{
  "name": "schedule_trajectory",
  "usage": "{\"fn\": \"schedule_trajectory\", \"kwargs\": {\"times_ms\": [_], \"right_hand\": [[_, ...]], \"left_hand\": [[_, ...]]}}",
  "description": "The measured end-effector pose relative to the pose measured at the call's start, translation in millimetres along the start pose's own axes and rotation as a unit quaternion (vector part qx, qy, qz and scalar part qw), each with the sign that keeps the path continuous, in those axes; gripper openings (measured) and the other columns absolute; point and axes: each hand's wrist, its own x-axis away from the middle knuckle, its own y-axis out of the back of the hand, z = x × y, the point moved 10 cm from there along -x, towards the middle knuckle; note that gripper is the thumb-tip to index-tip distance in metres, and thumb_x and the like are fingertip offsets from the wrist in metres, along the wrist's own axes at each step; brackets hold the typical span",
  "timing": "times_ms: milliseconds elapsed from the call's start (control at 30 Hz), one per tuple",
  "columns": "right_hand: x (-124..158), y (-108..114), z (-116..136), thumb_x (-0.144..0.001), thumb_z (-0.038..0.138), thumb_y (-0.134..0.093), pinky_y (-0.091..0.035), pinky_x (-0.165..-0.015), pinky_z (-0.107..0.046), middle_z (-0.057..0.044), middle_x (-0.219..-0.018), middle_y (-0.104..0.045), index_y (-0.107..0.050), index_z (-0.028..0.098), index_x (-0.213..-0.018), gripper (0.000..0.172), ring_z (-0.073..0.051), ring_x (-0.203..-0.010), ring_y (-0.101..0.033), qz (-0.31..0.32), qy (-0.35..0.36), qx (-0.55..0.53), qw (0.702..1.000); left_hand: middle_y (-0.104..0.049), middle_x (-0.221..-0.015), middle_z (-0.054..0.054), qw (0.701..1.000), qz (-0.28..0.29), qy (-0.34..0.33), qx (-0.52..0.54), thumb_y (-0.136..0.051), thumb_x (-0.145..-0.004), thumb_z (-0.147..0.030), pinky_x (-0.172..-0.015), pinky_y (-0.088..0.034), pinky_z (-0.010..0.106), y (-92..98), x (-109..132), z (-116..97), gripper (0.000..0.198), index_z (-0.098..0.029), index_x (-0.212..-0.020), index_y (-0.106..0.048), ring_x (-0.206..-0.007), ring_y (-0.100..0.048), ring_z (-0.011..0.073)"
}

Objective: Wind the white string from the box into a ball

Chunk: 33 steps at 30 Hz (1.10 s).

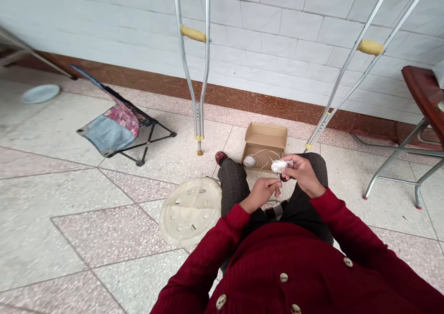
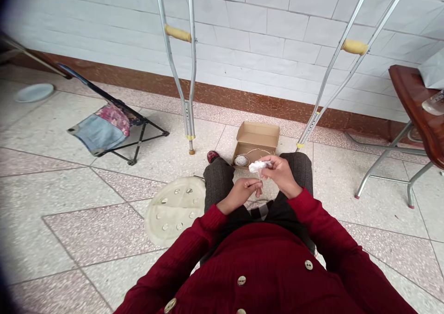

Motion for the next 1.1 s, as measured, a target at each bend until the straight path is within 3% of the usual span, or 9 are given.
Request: {"fn": "schedule_trajectory", "kwargs": {"times_ms": [100,300,433,567,733,800,933,1033,1100], "right_hand": [[-18,20,-20,-0.067,0.02,-0.069,-0.041,-0.049,-0.023,0.002,-0.067,-0.062,-0.064,0.017,-0.09,0.023,-0.011,-0.052,-0.052,-0.035,0.02,0.098,0.994],[9,-11,-53,-0.068,0.009,-0.058,-0.038,-0.06,-0.024,0.001,-0.078,-0.057,-0.061,0.018,-0.089,0.023,-0.011,-0.062,-0.049,0.092,0.076,0.36,0.925],[38,-32,-47,-0.071,0.012,-0.06,-0.038,-0.059,-0.023,0.003,-0.078,-0.056,-0.055,0.02,-0.092,0.023,-0.01,-0.061,-0.048,0.144,0.031,0.282,0.948],[31,-17,-28,-0.068,0.018,-0.068,-0.041,-0.053,-0.021,0.003,-0.087,-0.059,-0.049,0.023,-0.101,0.039,-0.009,-0.06,-0.052,0.064,-0.032,0.082,0.994],[-4,10,-23,-0.069,0.025,-0.069,-0.041,-0.051,-0.022,0.001,-0.078,-0.061,-0.056,0.019,-0.097,0.032,-0.011,-0.059,-0.053,-0.025,-0.012,0.068,0.997],[-12,13,-28,-0.07,0.022,-0.066,-0.04,-0.053,-0.023,0.001,-0.073,-0.059,-0.059,0.019,-0.092,0.023,-0.012,-0.059,-0.052,-0.028,0.018,0.153,0.988],[7,-11,-49,-0.063,0.006,-0.058,-0.037,-0.058,-0.024,0.001,-0.073,-0.057,-0.064,0.019,-0.08,0.022,-0.012,-0.062,-0.05,0.048,0.065,0.31,0.947],[39,-31,-61,-0.064,0.007,-0.06,-0.036,-0.056,-0.024,0.001,-0.074,-0.057,-0.065,0.02,-0.082,0.023,-0.012,-0.059,-0.049,0.085,0.031,0.291,0.952],[53,-40,-60,-0.068,0.012,-0.064,-0.038,-0.055,-0.024,0.001,-0.073,-0.059,-0.065,0.02,-0.087,0.021,-0.012,-0.059,-0.05,0.095,-0.015,0.203,0.975]], "left_hand": [[-0.062,-0.06,0.0,0.992,0.038,-0.007,-0.118,-0.046,-0.094,-0.03,-0.067,-0.042,0.022,-10.9,9,-5,0.04,-0.016,-0.059,-0.058,-0.059,-0.055,0.0117],[-0.065,-0.07,0.003,0.953,-0.026,-0.103,-0.284,-0.049,-0.092,-0.023,-0.092,-0.04,0.033,37.8,5,-39,0.027,-0.017,-0.07,-0.063,-0.072,-0.056,0.016],[-0.061,-0.066,0.0,0.984,-0.012,-0.078,-0.159,-0.047,-0.094,-0.028,-0.078,-0.043,0.027,44.1,-8,-23,0.033,-0.016,-0.068,-0.063,-0.068,-0.054,0.0141],[-0.061,-0.065,0.001,1.0,-0.007,-0.002,-0.03,-0.046,-0.093,-0.034,-0.062,-0.038,0.022,19.4,-3,11,0.037,-0.013,-0.068,-0.063,-0.062,-0.052,0.0124],[-0.059,-0.059,0.0,0.987,0.032,0.002,-0.158,-0.047,-0.092,-0.029,-0.069,-0.04,0.023,-14.5,21,16,0.038,-0.016,-0.058,-0.058,-0.062,-0.053,0.0131],[-0.058,-0.059,0.0,0.975,0.014,-0.032,-0.217,-0.047,-0.093,-0.026,-0.083,-0.042,0.027,-6.3,28,1,0.036,-0.017,-0.06,-0.057,-0.065,-0.053,0.014],[-0.063,-0.067,0.001,0.961,-0.053,-0.076,-0.262,-0.043,-0.095,-0.024,-0.104,-0.033,0.035,39.3,29,-26,0.032,-0.018,-0.07,-0.062,-0.065,-0.055,0.0135],[-0.063,-0.067,0.001,0.968,-0.079,-0.061,-0.23,-0.045,-0.094,-0.027,-0.097,-0.038,0.032,64.2,22,-24,0.034,-0.017,-0.066,-0.062,-0.068,-0.056,0.0141],[-0.064,-0.067,0.002,0.98,-0.076,-0.033,-0.179,-0.046,-0.093,-0.032,-0.083,-0.044,0.028,61.6,16,-12,0.037,-0.016,-0.064,-0.062,-0.07,-0.058,0.0152]]}}
